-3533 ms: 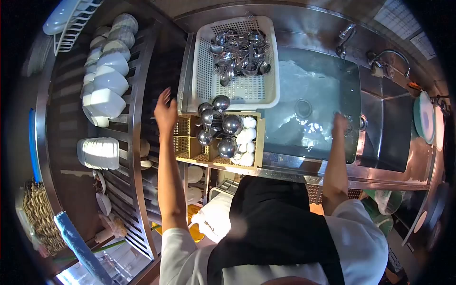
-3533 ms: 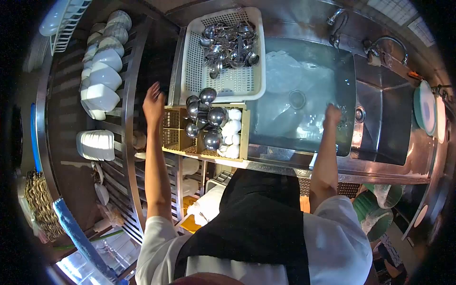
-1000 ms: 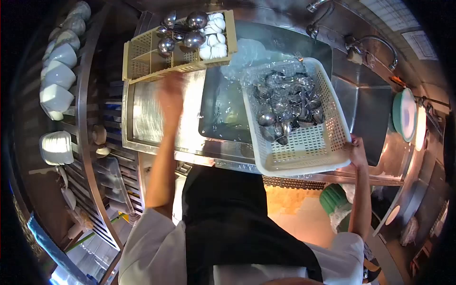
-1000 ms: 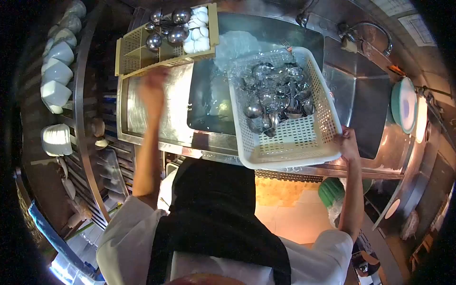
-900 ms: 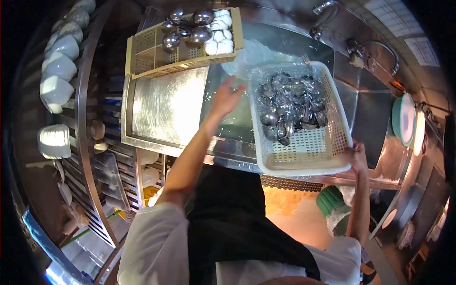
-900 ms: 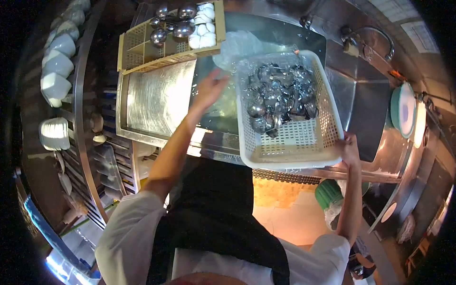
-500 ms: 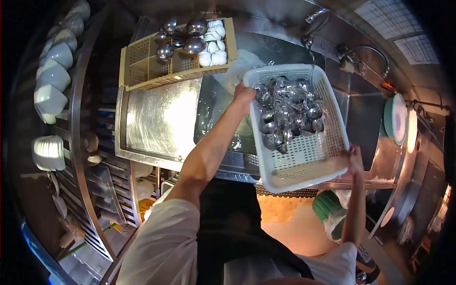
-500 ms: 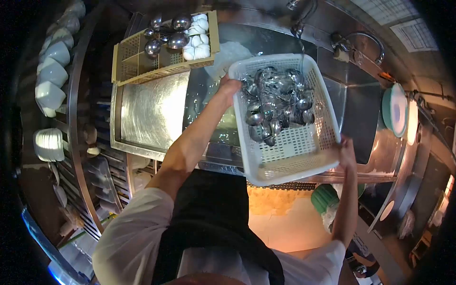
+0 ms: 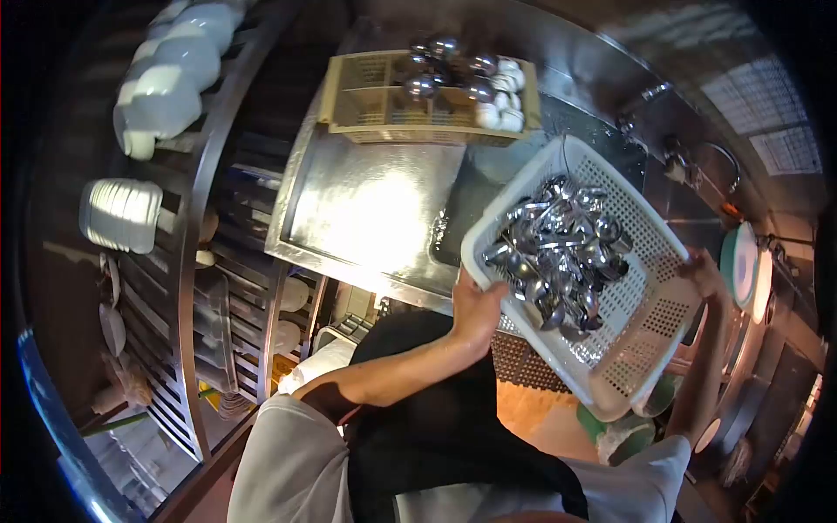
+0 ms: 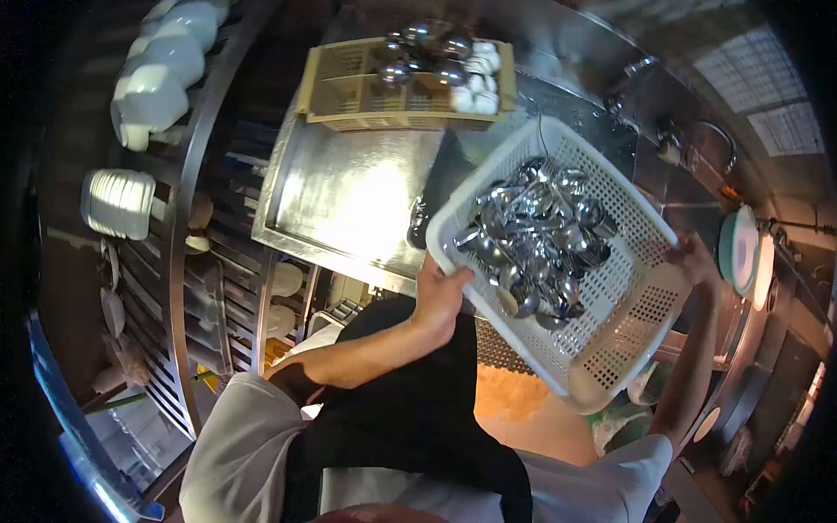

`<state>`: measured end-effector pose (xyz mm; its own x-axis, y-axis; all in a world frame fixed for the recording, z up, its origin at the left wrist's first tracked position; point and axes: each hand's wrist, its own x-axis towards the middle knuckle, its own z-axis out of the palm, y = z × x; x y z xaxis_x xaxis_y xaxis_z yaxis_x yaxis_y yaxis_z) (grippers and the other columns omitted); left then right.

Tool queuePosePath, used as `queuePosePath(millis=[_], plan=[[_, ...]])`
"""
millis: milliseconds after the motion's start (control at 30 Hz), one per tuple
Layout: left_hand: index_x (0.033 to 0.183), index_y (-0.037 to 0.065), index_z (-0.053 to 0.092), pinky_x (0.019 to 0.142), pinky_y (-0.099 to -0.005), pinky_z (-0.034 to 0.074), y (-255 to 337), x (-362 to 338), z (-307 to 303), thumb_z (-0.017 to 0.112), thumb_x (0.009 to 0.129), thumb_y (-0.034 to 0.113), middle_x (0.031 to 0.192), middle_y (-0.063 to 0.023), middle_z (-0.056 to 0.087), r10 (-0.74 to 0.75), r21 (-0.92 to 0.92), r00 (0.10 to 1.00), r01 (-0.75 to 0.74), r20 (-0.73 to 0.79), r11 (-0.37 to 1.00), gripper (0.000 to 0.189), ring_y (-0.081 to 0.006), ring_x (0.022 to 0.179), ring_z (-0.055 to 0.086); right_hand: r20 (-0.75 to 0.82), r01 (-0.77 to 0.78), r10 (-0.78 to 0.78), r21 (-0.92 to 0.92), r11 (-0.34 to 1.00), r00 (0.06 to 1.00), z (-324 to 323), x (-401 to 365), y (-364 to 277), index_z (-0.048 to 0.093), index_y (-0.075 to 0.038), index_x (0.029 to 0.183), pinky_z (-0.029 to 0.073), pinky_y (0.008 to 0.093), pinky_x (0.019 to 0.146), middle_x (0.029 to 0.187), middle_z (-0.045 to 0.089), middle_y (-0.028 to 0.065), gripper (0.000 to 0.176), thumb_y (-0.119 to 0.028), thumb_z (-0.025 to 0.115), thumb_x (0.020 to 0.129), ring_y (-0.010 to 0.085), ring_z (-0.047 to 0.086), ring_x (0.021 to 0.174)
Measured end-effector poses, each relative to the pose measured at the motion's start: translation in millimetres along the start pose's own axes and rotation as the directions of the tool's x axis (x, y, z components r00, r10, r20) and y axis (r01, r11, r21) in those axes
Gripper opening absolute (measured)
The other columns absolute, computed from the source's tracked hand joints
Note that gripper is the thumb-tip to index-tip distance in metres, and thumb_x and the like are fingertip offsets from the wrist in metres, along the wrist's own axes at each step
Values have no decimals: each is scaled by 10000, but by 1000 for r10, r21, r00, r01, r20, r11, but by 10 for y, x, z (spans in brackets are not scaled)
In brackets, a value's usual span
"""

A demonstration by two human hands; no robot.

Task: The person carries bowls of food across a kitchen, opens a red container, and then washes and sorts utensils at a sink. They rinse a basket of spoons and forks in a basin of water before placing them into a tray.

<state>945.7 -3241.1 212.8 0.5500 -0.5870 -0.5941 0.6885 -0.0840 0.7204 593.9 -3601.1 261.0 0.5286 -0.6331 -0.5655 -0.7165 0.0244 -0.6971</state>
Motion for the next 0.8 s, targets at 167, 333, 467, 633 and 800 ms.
queuePosePath(millis=[167, 333, 467, 633, 800], plan=[[1305, 36, 524, 863, -308, 479, 218, -419, -836, 599, 843, -103, 1084, -63, 629, -79, 2, 997, 79, 10, 997, 488, -163, 1009, 599, -100, 98, -100, -23, 995, 990, 940, -172, -575, 636, 57, 1202, 503, 346, 943, 1107, 694, 89, 530, 101, 644, 674, 196, 642, 1009], [1307, 53, 523, 760, -327, 534, 373, -354, -1686, 546, 843, -128, 1080, -90, 635, 3, -150, 991, -23, -132, 988, 500, -214, 931, 645, 118, 192, -151, -595, 781, 981, 1792, 435, -1404, 700, 14, 1102, 520, 344, 859, 941, 719, 93, 403, -17, 710, 701, 166, 640, 943], [1359, 34, 482, 809, -332, 538, 721, -118, -2212, 521, 817, -141, 1148, -92, 619, 215, -108, 942, -249, -257, 962, 571, -211, 960, 641, 90, 305, -365, -749, 588, 927, 2718, 1443, -1476, 665, -53, 1208, 511, 465, 924, 1094, 692, 208, 467, -303, 715, 817, 392, 649, 1040], [1362, 11, 461, 870, -308, 517, 1316, 232, -2768, 503, 820, -165, 1222, -100, 617, 263, -101, 903, -313, -340, 945, 571, -202, 1019, 634, -169, 226, -266, -223, 948, 949, 3265, 1857, -1922, 697, -65, 1169, 515, 463, 923, 1124, 695, 229, 424, -303, 712, 818, 387, 666, 1063], [1374, 82, 454, 799, -396, 602, 1501, 255, -2791, 456, 821, -197, 1240, -105, 608, 238, -204, 885, -339, -399, 919, 620, -239, 992, 667, -864, 185, -112, -23, 982, 490, 2769, 3109, -1739, 736, 4, 1056, 549, 463, 835, 1052, 717, 250, 413, -356, 675, 863, 421, 701, 933]])
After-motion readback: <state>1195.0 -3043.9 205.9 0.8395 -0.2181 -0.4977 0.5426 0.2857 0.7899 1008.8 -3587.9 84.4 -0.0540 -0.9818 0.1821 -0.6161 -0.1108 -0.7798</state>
